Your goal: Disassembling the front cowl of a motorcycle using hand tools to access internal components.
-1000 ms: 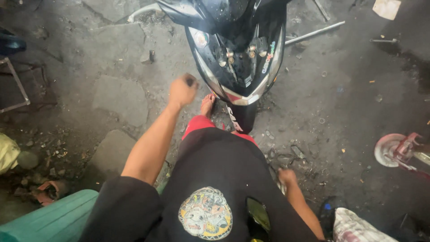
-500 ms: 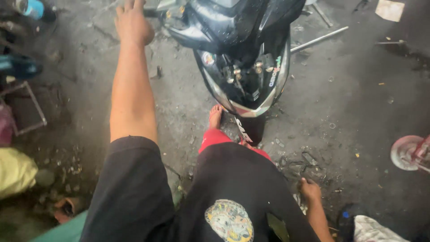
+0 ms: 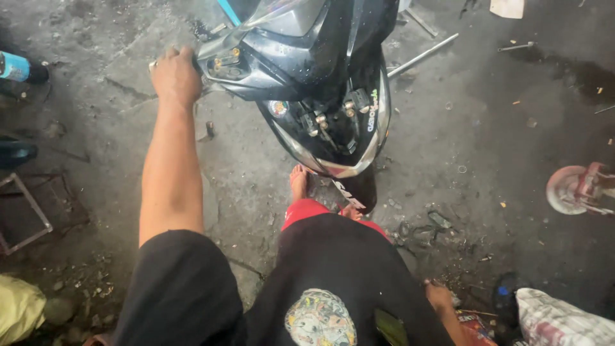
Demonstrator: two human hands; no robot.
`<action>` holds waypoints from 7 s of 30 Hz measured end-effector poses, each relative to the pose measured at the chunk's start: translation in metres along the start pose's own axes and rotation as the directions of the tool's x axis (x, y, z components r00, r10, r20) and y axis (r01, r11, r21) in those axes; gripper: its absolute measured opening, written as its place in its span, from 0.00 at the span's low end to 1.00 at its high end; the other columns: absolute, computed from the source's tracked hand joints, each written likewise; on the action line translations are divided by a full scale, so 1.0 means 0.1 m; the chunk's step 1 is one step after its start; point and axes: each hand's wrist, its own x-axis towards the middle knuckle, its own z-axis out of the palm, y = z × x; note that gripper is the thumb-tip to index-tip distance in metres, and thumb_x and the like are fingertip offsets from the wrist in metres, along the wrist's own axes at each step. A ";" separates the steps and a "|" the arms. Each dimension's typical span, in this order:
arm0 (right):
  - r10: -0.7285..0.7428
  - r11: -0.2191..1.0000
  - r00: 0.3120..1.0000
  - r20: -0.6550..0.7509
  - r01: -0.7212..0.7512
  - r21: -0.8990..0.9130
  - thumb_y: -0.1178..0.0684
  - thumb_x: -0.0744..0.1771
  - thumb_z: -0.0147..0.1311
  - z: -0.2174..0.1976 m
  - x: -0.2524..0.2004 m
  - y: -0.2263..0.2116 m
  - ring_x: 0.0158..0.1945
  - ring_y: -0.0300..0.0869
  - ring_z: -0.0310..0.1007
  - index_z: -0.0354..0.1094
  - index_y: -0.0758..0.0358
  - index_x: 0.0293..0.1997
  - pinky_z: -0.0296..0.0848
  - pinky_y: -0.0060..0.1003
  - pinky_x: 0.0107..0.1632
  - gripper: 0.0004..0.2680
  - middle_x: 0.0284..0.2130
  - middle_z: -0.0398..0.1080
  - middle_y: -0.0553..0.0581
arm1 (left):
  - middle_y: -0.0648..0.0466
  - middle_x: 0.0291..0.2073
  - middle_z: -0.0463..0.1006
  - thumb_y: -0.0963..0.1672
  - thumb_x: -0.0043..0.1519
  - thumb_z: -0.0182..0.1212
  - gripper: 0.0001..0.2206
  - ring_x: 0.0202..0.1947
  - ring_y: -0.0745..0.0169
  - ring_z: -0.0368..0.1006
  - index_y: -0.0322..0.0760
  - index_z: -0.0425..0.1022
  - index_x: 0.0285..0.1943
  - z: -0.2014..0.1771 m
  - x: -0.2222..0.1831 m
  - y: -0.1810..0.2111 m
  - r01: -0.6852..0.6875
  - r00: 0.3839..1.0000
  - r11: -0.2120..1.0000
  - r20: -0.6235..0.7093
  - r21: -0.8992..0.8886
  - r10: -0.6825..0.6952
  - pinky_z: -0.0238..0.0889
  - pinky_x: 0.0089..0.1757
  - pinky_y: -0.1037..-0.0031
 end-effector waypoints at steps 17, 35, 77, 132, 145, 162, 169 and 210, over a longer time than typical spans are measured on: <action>-0.158 0.984 0.987 0.000 0.157 0.079 0.33 0.67 0.48 -0.47 0.70 -0.52 0.69 0.52 0.65 0.68 0.64 0.67 0.61 0.41 0.67 0.27 0.63 0.69 0.65 | 0.37 0.64 0.64 0.36 0.56 0.59 0.28 0.62 0.22 0.55 0.39 0.68 0.69 -0.23 -0.70 0.27 -0.006 0.989 0.991 -0.148 -0.134 -0.014 0.54 0.57 0.44; -0.446 0.887 0.894 -0.033 0.447 0.116 0.40 0.70 0.42 -1.18 -0.03 -1.52 0.58 0.59 0.75 0.69 0.69 0.63 0.73 0.50 0.58 0.22 0.53 0.75 0.72 | 0.36 0.78 0.30 0.60 0.73 0.44 0.34 0.80 0.38 0.34 0.40 0.51 0.82 -0.25 -0.90 0.92 0.157 0.969 0.617 -0.002 -0.771 -0.249 0.37 0.73 0.59; -0.747 0.563 0.502 0.436 0.127 0.817 0.39 0.68 0.56 -3.56 -0.96 -3.20 0.46 0.47 0.79 0.72 0.61 0.57 0.79 0.48 0.51 0.17 0.46 0.75 0.60 | 0.47 0.35 0.84 0.51 0.68 0.52 0.09 0.43 0.37 0.80 0.47 0.73 0.47 -0.09 -3.65 4.65 0.467 0.862 0.332 0.337 -0.819 -0.380 0.71 0.45 0.47; -0.893 0.315 0.388 0.227 0.901 -0.299 0.40 0.72 0.44 -2.44 -0.85 -4.60 0.51 0.64 0.75 0.73 0.52 0.51 0.72 0.59 0.55 0.13 0.40 0.76 0.66 | 0.42 0.39 0.84 0.49 0.67 0.50 0.15 0.52 0.35 0.77 0.40 0.81 0.48 0.35 -2.07 3.62 0.681 0.676 0.127 0.554 -0.721 -0.486 0.69 0.53 0.48; -0.821 0.400 0.430 0.376 0.902 -0.159 0.31 0.72 0.37 -2.31 -0.92 -4.78 0.61 0.61 0.70 0.72 0.55 0.57 0.66 0.58 0.64 0.22 0.51 0.75 0.68 | 0.41 0.42 0.84 0.51 0.67 0.50 0.16 0.53 0.34 0.77 0.46 0.81 0.54 0.27 -1.97 3.53 0.721 0.688 0.309 0.587 -0.620 -0.426 0.70 0.54 0.49; -0.762 0.473 0.498 0.415 0.865 -0.169 0.27 0.72 0.27 -2.44 -1.09 -4.91 0.64 0.60 0.67 0.76 0.59 0.54 0.62 0.56 0.68 0.29 0.51 0.75 0.66 | 0.49 0.11 0.75 0.61 0.66 0.45 0.22 0.35 0.38 0.82 0.45 0.66 0.43 0.48 -1.46 2.83 0.543 0.812 0.274 0.414 -0.794 -0.411 0.69 0.49 0.51; -0.761 0.380 0.489 0.426 0.869 -0.317 0.29 0.73 0.21 -2.44 -0.99 -4.94 0.63 0.61 0.68 0.76 0.61 0.51 0.62 0.58 0.67 0.30 0.51 0.75 0.69 | 0.35 0.26 0.79 0.55 0.63 0.54 0.14 0.40 0.28 0.78 0.46 0.69 0.41 0.66 -1.43 2.85 0.448 0.827 0.303 0.262 -0.841 -0.497 0.70 0.44 0.46; -0.733 0.666 0.534 -0.421 0.690 -0.284 0.31 0.73 0.37 -1.56 -1.61 -4.62 0.51 0.55 0.70 0.67 0.52 0.37 0.76 0.53 0.51 0.19 0.36 0.71 0.59 | 0.43 0.54 0.72 0.55 0.51 0.74 0.32 0.54 0.42 0.67 0.38 0.71 0.59 -0.09 -1.37 1.82 -0.733 0.673 0.652 -0.349 -0.193 0.652 0.62 0.50 0.57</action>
